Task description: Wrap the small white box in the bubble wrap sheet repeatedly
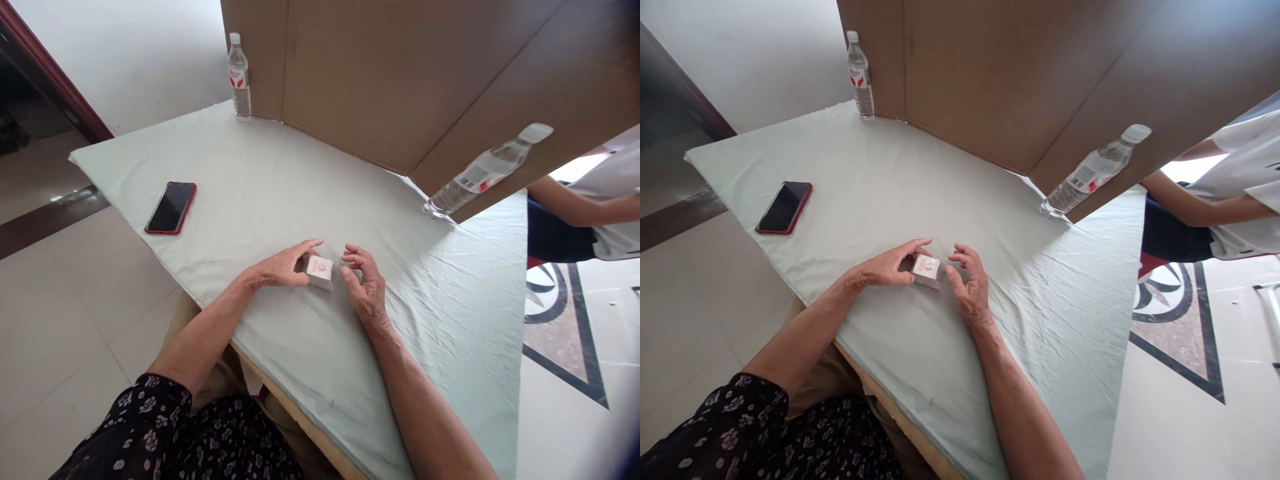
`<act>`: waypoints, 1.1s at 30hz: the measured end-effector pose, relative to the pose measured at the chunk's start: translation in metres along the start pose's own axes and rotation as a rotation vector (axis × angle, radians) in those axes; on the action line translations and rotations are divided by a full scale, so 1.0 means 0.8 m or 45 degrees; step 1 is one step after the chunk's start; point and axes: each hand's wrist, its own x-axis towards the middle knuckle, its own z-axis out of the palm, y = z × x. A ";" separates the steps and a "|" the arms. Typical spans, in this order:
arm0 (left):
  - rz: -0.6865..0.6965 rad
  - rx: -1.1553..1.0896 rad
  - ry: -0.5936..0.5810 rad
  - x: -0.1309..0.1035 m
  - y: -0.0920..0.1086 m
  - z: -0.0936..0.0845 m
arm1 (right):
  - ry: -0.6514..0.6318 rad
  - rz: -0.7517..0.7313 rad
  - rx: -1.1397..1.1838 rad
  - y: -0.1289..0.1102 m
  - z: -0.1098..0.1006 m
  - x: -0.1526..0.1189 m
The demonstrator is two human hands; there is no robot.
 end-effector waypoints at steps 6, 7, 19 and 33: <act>0.024 -0.224 0.257 0.004 -0.006 -0.005 | 0.065 0.031 -0.002 0.005 0.007 0.001; 0.040 -0.250 0.310 0.005 -0.007 -0.006 | 0.082 0.037 -0.001 0.005 0.009 0.002; 0.035 -0.263 0.402 0.008 -0.006 -0.003 | 0.153 0.149 -0.064 0.003 0.010 0.007; -0.042 -0.036 0.129 0.003 0.001 0.002 | 0.153 0.166 -0.025 0.005 0.011 0.004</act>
